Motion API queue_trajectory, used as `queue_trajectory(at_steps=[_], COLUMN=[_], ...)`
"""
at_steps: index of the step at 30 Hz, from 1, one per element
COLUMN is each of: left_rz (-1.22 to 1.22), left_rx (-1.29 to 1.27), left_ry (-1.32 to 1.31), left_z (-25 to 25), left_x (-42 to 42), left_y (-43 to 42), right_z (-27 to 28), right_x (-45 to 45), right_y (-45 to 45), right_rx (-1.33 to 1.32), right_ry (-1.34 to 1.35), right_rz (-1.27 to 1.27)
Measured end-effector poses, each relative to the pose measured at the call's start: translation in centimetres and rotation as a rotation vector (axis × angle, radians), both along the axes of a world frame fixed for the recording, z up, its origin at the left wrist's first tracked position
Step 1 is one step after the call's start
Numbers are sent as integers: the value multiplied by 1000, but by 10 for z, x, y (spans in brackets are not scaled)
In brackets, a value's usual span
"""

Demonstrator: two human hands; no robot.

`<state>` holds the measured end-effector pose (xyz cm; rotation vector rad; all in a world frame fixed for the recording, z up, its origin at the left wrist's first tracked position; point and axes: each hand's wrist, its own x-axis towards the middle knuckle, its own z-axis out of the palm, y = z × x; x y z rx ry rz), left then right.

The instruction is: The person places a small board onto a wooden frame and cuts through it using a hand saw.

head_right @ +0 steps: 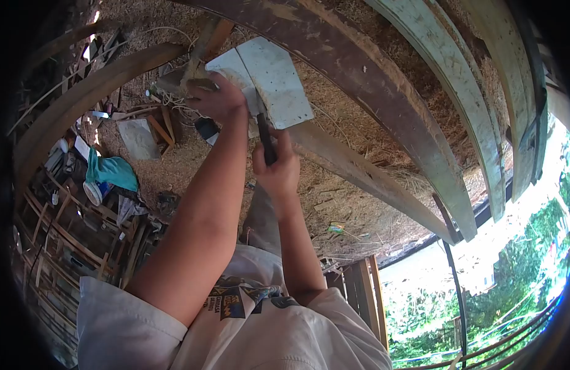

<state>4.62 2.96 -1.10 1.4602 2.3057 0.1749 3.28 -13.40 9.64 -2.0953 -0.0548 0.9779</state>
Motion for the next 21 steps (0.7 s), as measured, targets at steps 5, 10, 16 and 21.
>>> queue_trajectory(at_steps=[5,10,16,21], left_rz=[-53,-30,-72,-83], left_rx=[30,45,95,122], left_ry=[32,2,-2,-9], left_z=[-12,-5,-13,-13], left_x=[-10,-2,-11,-9], left_y=[0,-3,-2,0], right_z=[38,-11,50,28], right_x=[-17,7,-11,7], right_y=[-43,3,-58,-17], right_rx=[78,8,34,-10], right_ry=[29,-37,37,-30], right_rz=[-56,-8,-50,-6])
